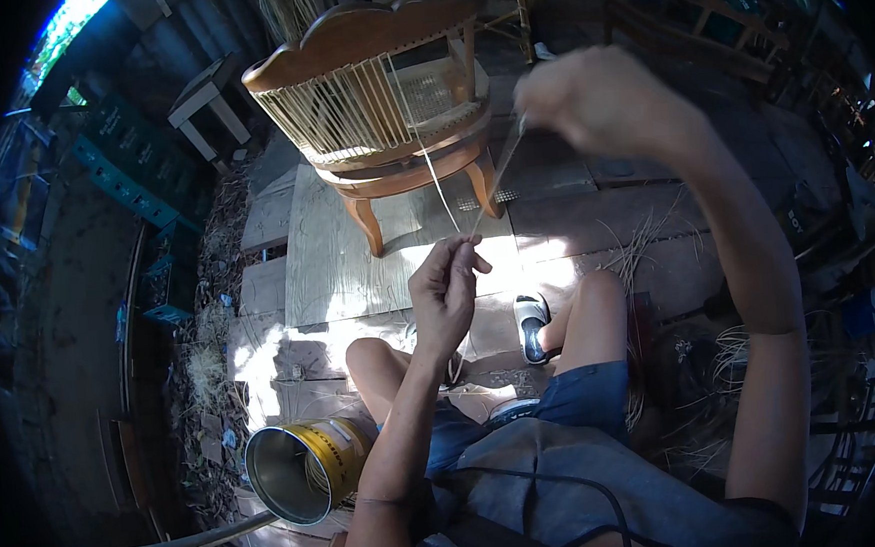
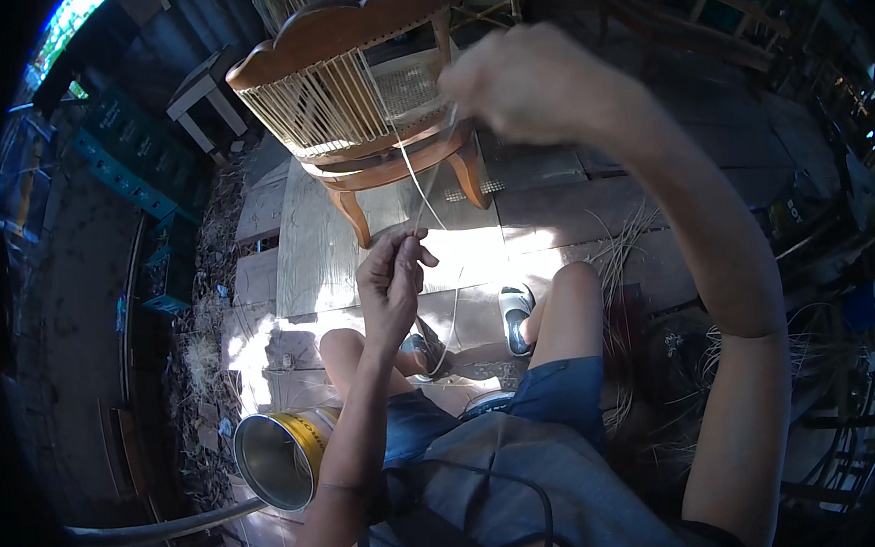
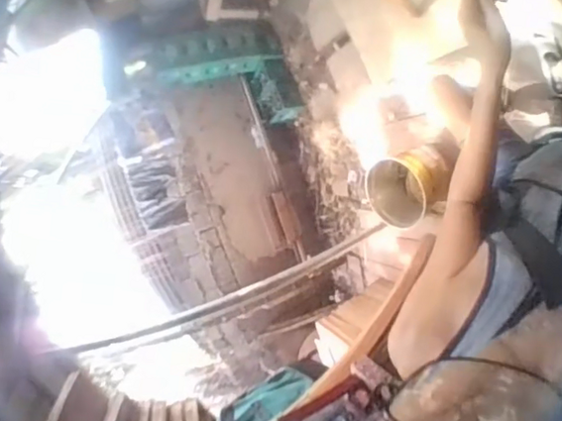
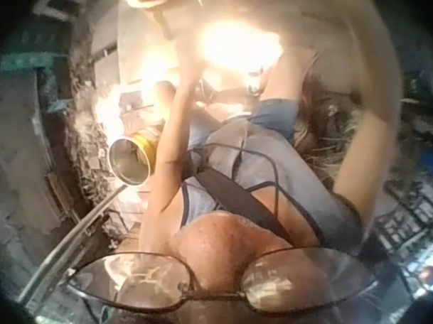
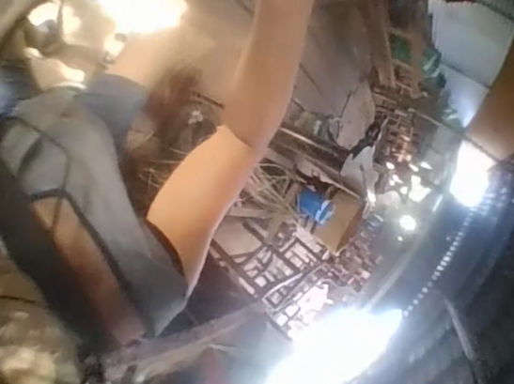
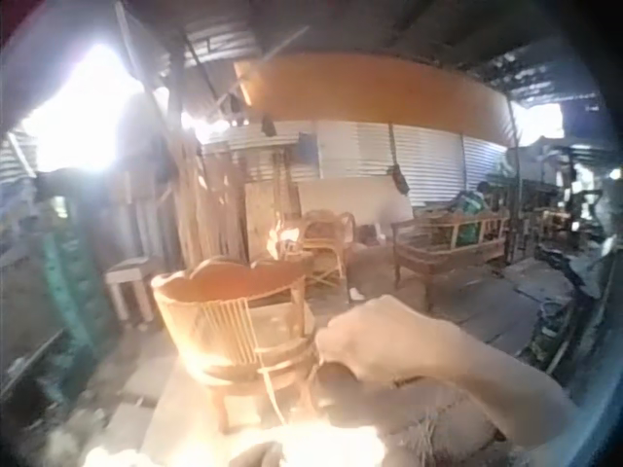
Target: Repairing and weaving the rattan seat and back of a wooden chair.
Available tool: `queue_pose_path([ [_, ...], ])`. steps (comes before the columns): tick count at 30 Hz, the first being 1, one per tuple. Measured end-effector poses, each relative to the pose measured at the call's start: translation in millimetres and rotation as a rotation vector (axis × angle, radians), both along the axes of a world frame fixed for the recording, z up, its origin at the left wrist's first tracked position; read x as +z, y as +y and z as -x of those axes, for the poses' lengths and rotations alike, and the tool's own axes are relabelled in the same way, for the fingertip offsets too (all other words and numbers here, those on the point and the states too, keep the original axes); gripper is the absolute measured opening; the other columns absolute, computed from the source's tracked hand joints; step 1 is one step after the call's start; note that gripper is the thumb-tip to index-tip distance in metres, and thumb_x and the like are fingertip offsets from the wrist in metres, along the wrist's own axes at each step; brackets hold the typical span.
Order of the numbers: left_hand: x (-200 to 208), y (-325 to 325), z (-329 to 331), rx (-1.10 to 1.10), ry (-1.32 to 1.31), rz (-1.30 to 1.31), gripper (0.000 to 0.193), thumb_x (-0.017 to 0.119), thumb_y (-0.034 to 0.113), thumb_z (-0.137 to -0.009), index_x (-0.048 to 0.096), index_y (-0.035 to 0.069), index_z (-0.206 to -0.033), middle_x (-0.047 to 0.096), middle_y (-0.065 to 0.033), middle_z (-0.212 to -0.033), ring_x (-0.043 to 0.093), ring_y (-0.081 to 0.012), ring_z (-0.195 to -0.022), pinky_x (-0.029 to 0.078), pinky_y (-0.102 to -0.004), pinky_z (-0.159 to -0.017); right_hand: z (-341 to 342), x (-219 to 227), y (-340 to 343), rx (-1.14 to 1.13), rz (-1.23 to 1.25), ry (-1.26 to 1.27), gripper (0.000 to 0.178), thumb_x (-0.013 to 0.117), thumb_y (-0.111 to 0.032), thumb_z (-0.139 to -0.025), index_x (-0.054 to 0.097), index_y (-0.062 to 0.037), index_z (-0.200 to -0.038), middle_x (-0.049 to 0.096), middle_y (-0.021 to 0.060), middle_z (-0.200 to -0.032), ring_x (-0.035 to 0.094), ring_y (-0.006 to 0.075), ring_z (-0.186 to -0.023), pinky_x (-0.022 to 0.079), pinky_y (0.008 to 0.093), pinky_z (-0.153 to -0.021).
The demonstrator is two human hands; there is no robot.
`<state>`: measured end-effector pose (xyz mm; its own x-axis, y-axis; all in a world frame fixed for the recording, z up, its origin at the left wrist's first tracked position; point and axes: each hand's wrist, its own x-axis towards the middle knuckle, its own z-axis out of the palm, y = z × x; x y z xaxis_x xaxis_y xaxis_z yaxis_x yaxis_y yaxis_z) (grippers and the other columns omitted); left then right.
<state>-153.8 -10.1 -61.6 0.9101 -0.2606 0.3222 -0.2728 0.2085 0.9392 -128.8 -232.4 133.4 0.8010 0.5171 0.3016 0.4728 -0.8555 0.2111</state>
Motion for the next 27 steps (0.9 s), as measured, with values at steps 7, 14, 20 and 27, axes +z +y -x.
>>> queue_pose_path([
  [7, 0, -6, -7, -0.036, 0.209, 0.137, 0.025, 0.05, 0.017, -0.101, 0.06, -0.003, -0.111, 0.062, -0.0023, -0.075, 0.038, -0.0002, -0.049, 0.029, -0.0172, -0.044, -25, -79, -32, -0.249, -0.387, 0.045, 0.046, 0.061, -0.024, -0.088, 0.052, -0.0144, -0.132, 0.062, 0.0144, -0.119, 0.058, 0.029, -0.112, 0.044, 0.0516, -0.094],
  [14, -11, -4, -44, -0.01, 0.205, 0.039, 0.027, 0.051, 0.019, -0.1, 0.06, -0.002, -0.114, 0.066, -0.0038, -0.085, 0.055, -0.0046, -0.065, 0.043, -0.0193, -0.058, -76, -176, 74, 0.089, -1.48, 0.586, 0.017, 0.059, -0.015, -0.094, 0.062, 0.0011, -0.096, 0.062, 0.0006, -0.073, 0.057, 0.0052, -0.061, 0.049, 0.0202, -0.058],
  [20, 84, 25, -177, 0.341, -0.275, -0.399, 0.037, 0.06, 0.024, -0.094, 0.058, -0.004, -0.119, 0.068, -0.0153, -0.104, 0.065, -0.0194, -0.099, 0.05, -0.0313, -0.086, -194, -159, 54, -0.036, -1.734, 0.555, 0.023, 0.058, -0.017, -0.093, 0.063, -0.001, -0.078, 0.06, 0.0026, -0.063, 0.054, 0.0075, -0.047, 0.046, 0.0237, -0.044],
  [27, 222, -23, -339, 0.41, -0.743, -0.64, 0.027, 0.053, 0.023, -0.09, 0.068, 0.002, -0.1, 0.068, -0.0173, -0.079, 0.066, -0.0265, -0.071, 0.05, -0.0381, -0.068, -269, -167, 41, -0.094, -1.779, 0.631, 0.022, 0.064, -0.019, -0.089, 0.061, -0.0044, -0.073, 0.055, 0.0007, -0.062, 0.051, 0.0074, -0.047, 0.047, 0.024, -0.045],
])
